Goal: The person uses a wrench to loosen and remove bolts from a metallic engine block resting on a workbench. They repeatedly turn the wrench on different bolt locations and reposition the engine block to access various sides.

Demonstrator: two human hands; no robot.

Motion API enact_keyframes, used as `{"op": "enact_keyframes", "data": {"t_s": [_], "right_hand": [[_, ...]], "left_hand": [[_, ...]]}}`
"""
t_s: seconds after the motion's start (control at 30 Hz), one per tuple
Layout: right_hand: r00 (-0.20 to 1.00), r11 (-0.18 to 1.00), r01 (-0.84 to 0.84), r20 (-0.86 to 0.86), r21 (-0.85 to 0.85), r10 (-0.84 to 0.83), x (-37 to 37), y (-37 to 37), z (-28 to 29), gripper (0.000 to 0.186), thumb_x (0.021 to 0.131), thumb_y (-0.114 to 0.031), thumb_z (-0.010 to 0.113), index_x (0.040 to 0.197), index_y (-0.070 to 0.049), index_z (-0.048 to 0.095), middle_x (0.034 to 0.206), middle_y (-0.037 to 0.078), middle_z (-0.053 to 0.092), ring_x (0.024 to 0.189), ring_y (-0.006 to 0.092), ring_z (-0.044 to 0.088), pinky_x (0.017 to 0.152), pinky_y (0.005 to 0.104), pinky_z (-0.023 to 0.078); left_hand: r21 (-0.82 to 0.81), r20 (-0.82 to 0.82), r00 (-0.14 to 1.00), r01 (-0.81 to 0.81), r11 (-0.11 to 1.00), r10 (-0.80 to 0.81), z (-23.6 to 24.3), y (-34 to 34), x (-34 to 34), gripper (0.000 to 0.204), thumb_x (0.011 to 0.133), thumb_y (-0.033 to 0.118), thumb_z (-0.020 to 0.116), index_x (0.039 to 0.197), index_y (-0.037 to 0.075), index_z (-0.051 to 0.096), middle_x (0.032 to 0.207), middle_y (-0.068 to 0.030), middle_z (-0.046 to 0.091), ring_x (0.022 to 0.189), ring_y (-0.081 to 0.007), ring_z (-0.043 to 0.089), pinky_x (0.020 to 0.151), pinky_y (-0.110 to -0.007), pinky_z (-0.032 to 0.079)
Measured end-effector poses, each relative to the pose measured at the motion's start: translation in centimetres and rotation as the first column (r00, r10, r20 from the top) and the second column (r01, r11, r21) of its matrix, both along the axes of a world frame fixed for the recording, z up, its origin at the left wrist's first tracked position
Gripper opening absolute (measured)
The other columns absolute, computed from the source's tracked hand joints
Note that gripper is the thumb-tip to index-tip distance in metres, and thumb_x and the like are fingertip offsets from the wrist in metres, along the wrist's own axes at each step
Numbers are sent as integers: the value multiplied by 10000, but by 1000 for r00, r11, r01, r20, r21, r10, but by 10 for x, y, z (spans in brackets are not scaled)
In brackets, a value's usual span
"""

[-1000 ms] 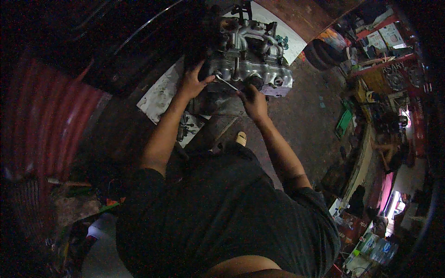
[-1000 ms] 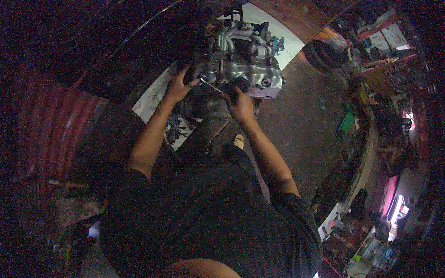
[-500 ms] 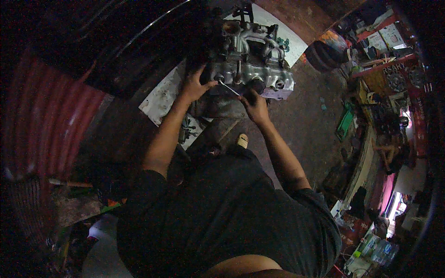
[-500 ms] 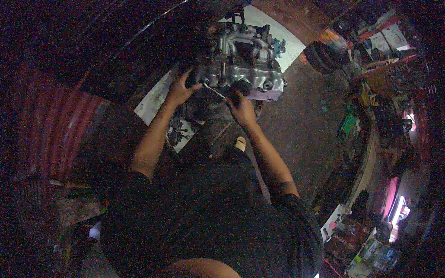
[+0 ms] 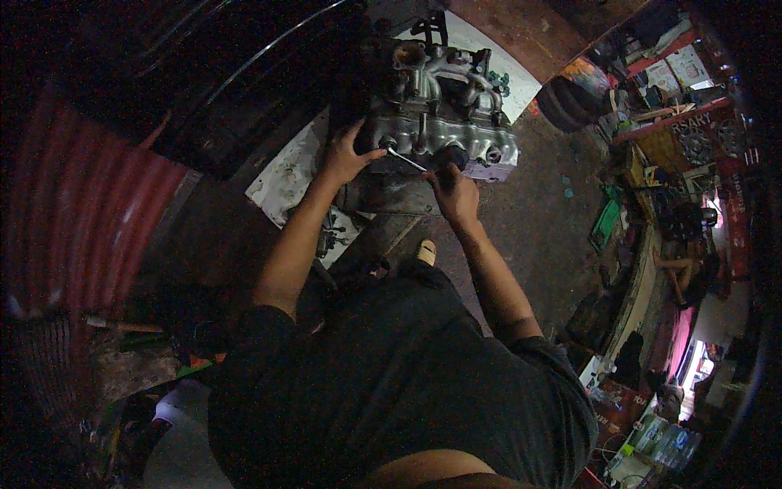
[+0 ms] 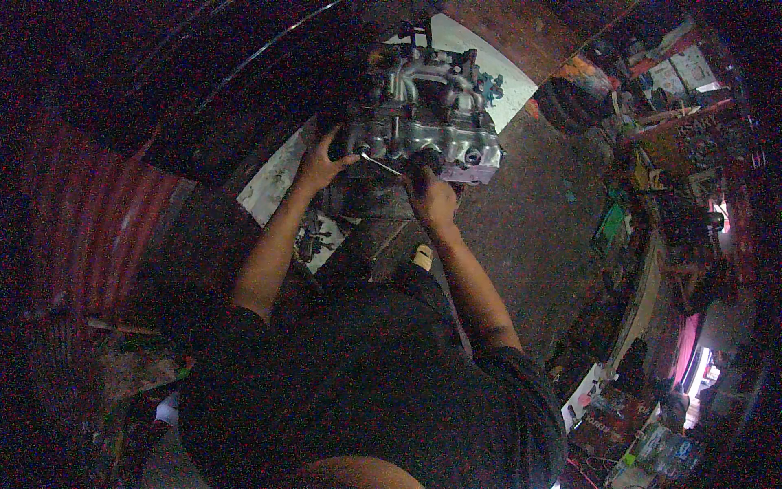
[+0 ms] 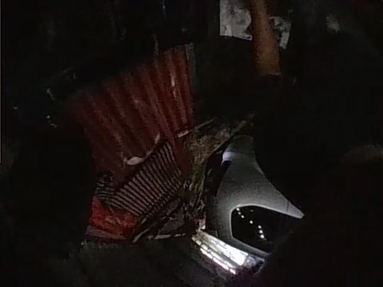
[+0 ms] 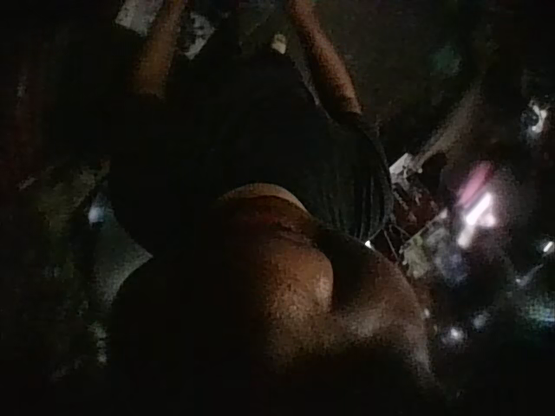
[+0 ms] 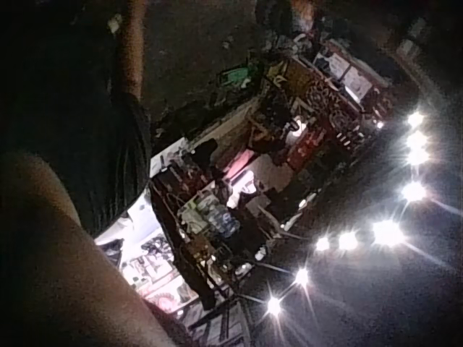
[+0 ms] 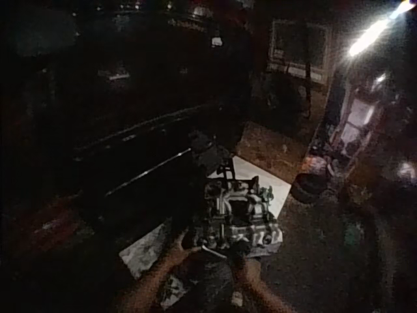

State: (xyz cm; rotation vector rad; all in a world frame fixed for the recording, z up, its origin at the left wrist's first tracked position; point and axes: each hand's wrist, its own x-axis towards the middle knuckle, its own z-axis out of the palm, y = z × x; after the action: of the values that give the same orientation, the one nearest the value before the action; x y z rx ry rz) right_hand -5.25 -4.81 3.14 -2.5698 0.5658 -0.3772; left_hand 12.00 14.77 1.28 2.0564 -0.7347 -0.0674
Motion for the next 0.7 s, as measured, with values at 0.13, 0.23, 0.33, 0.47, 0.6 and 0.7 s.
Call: {"op": "enact_keyframes", "data": {"t_s": [0.13, 0.23, 0.33, 0.47, 0.6, 0.7], "right_hand": [[999, 995, -45, 14, -84, 47, 3, -9, 19, 326, 827, -375, 657, 1022, -115, 635, 877, 167, 665, 830, 380, 634, 676, 460, 491], [995, 990, -94, -31, -100, 92, 9, -16, 27, 317, 823, -363, 658, 1035, -128, 638, 900, 156, 667, 838, 380, 631, 685, 457, 494], [992, 990, -125, -22, -64, 124, 11, -17, 36, 308, 822, -351, 658, 1032, -126, 638, 909, 159, 666, 847, 381, 628, 696, 459, 495], [982, 983, -177, -79, -53, 173, 17, -25, 35, 296, 826, -330, 652, 1028, -114, 637, 917, 168, 663, 858, 383, 627, 710, 459, 496], [958, 965, -259, -136, -39, 251, 24, -35, 33, 282, 838, -322, 626, 1011, -101, 644, 904, 186, 660, 841, 394, 627, 699, 472, 498], [943, 945, -322, -112, -56, 314, 24, -39, 32, 267, 848, -310, 591, 997, -96, 650, 863, 214, 657, 791, 413, 632, 664, 497, 503]], "left_hand": [[40, 30, 999, -30, 999, 28, -6, -2, 1, 938, 657, 558, 761, 1334, -9, 445, 1302, -266, 490, 1221, -387, 472, 1028, -431, 377], [58, 1, 999, -36, 998, 36, -3, -2, -3, 936, 657, 558, 761, 1331, -11, 448, 1303, -265, 490, 1222, -387, 470, 1028, -432, 377], [54, -19, 999, -42, 998, 43, 2, -2, -2, 936, 655, 561, 761, 1332, -4, 449, 1300, -266, 492, 1222, -389, 470, 1026, -433, 380], [53, -3, 999, -52, 997, 53, 1, -2, -2, 935, 650, 564, 764, 1331, 2, 453, 1300, -264, 494, 1219, -384, 475, 1022, -433, 384], [67, -141, 989, -40, 997, 49, 4, -1, -3, 928, 649, 551, 771, 1328, 3, 456, 1316, -261, 483, 1221, -379, 476, 1028, -432, 377], [99, -146, 989, 1, 995, 13, 11, -1, -2, 921, 685, 521, 762, 1387, 50, 396, 1356, -213, 471, 1254, -337, 461, 1040, -425, 367]]}}
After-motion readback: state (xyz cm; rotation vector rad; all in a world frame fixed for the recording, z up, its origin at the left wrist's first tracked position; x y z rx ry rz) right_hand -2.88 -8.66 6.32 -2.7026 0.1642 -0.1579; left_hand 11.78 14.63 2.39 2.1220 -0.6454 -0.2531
